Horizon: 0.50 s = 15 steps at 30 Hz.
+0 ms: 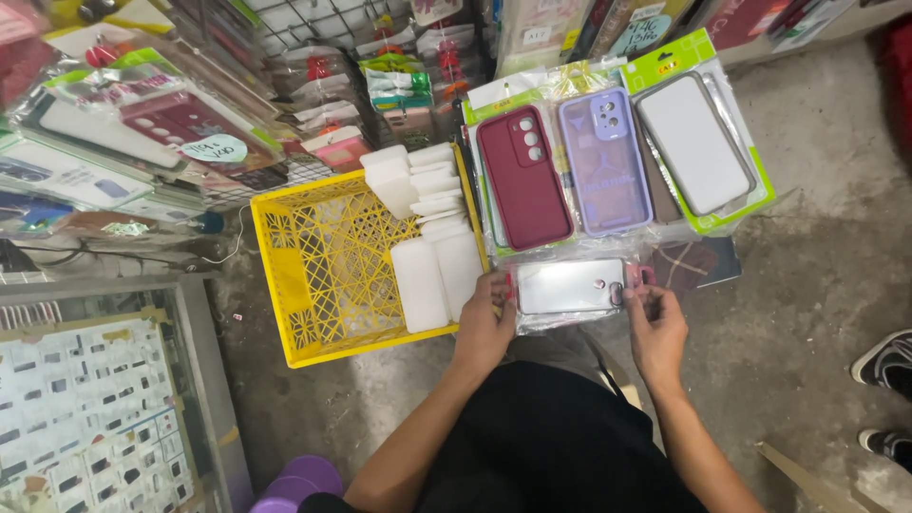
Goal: The person removes various phone cases from their plastic packaging and places them into a yellow plastic crate. They handle multiple cases of different colors and designs, including white, maroon, and clear options, systematically unpacking them and stacking them in the crate.
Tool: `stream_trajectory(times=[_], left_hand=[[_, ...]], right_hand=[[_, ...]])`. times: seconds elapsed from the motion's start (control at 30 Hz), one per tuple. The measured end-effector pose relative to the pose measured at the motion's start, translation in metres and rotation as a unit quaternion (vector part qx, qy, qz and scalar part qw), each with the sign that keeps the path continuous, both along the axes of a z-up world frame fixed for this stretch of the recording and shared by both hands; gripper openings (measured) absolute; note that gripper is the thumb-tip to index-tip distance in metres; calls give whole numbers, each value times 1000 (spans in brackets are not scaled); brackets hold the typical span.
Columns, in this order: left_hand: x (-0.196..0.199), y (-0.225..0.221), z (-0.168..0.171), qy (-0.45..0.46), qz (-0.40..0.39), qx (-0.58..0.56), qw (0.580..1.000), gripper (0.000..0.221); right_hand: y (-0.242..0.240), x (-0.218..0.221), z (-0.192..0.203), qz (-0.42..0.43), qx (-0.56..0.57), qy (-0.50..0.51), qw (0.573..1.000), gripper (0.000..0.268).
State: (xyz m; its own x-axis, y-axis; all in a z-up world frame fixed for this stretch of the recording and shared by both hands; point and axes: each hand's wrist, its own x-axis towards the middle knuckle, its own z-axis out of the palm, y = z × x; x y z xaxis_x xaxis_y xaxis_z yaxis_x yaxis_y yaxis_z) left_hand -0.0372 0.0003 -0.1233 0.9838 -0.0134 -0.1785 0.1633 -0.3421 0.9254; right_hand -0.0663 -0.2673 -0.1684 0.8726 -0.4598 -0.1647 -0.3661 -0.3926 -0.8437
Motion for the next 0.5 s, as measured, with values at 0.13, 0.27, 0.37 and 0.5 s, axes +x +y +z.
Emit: stream_trajectory(times=[0.13,0.27,0.37,0.5], left_hand=[[2,13,22,10,10,-5,1000,40],[9,31,30,22,-19,-13,1000,31],[28,49,39,12,-10,-43,999,30],[67,72,50,-37,24,-68,997,29]], right_hand=[[8,-4,21,13,-28,-18,999,29],[18,-4,57,78,-205,-92,971,36],[24,5,74,115,-264,-163,943,33],[50,36,103,150,-200,-191,949,29]])
